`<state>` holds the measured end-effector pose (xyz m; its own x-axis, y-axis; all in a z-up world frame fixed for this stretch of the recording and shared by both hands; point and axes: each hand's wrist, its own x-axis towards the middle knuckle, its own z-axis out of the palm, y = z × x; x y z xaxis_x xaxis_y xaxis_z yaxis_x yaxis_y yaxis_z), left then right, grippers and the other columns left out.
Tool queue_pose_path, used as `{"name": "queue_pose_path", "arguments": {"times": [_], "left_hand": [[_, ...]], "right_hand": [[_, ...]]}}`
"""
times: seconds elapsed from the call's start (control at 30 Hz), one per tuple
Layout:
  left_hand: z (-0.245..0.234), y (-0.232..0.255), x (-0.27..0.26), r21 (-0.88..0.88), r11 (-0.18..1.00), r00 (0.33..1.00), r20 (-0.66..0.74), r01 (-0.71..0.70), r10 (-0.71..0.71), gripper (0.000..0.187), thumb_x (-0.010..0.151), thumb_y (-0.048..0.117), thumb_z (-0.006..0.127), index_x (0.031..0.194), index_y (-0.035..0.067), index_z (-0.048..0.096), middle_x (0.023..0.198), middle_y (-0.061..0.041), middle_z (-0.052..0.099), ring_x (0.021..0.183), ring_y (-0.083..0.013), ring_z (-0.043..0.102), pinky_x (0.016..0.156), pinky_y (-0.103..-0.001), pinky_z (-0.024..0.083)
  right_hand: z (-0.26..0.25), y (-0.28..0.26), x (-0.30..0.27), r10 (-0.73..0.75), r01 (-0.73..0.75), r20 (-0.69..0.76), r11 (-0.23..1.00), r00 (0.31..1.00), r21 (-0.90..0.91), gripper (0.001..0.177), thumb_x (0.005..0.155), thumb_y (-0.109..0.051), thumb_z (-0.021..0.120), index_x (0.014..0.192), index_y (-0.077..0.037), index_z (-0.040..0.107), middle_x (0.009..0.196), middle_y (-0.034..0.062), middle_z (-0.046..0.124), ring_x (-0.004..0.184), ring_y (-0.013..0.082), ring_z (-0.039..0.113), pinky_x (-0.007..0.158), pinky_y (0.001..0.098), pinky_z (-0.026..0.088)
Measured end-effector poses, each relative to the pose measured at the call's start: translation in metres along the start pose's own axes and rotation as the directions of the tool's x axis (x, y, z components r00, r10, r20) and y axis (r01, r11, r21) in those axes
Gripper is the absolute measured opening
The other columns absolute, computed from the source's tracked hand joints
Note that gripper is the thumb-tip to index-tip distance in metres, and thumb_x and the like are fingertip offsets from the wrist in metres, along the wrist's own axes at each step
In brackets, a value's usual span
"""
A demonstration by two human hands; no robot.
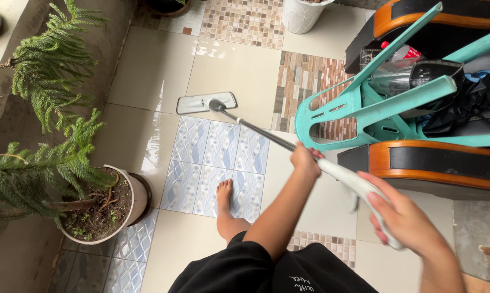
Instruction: The person mops a tiled floor with a mop, moving the mop head back and forth across different sections of patterned tiles near potted plants.
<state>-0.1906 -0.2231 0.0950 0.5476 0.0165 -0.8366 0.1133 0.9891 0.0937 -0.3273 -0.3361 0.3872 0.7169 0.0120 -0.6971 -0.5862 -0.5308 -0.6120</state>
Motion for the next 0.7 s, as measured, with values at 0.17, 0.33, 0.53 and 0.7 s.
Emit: {"name": "queue_pose_path", "arguments": {"times": [0.17, 0.33, 0.53, 0.7], "left_hand": [[-0.050, 0.073, 0.107, 0.055, 0.998, 0.997, 0.080, -0.001, -0.003, 0.040, 0.105, 0.046, 0.045, 0.084, 0.013, 0.038, 0.064, -0.001, 0.036, 0.049, -0.0156, 0.038, 0.045, -0.034, 0.039], [-0.087, 0.065, 0.098, 0.187, 0.980, 0.997, -0.062, 0.060, -0.050, 0.057, 0.107, 0.059, 0.042, 0.085, 0.007, 0.042, 0.062, 0.000, 0.038, 0.049, -0.0135, 0.039, 0.047, -0.031, 0.041], [-0.038, -0.046, -0.039, 0.345, 0.928, 0.990, -0.040, 0.143, -0.138, 0.058, 0.106, 0.054, 0.030, 0.092, 0.000, 0.047, 0.066, -0.012, 0.050, 0.052, -0.0265, 0.050, 0.055, -0.042, 0.053], [-0.036, -0.076, -0.074, 0.149, 0.942, 0.952, 0.022, 0.299, -0.306, 0.056, 0.110, 0.056, 0.036, 0.090, 0.003, 0.044, 0.062, -0.003, 0.042, 0.048, -0.0170, 0.039, 0.052, -0.039, 0.049]], "right_hand": [[0.076, 0.004, 0.039, -0.114, 0.116, 0.017, 0.986, 0.993, -0.123, 0.052, 0.102, -0.035, 0.056, 0.153, -0.037, 0.045, 0.058, 0.0050, 0.048, 0.045, 0.0148, 0.049, 0.043, 0.0349, 0.044], [0.084, 0.040, 0.034, -0.106, 0.110, 0.032, 0.966, 0.994, -0.233, 0.055, 0.099, -0.036, 0.056, 0.153, -0.037, 0.042, 0.059, 0.0011, 0.054, 0.045, 0.0130, 0.054, 0.045, 0.0309, 0.051], [-0.020, 0.075, -0.038, 0.028, -0.060, -0.135, 0.971, 0.990, -0.233, 0.062, 0.098, -0.042, 0.061, 0.158, -0.038, 0.048, 0.060, 0.0049, 0.048, 0.049, 0.0166, 0.050, 0.046, 0.0346, 0.048], [-0.040, 0.080, -0.072, 0.188, -0.248, -0.181, 0.874, 0.965, -0.418, 0.069, 0.100, -0.037, 0.066, 0.165, -0.036, 0.044, 0.070, 0.0045, 0.055, 0.056, 0.0159, 0.053, 0.049, 0.0316, 0.051]]}}
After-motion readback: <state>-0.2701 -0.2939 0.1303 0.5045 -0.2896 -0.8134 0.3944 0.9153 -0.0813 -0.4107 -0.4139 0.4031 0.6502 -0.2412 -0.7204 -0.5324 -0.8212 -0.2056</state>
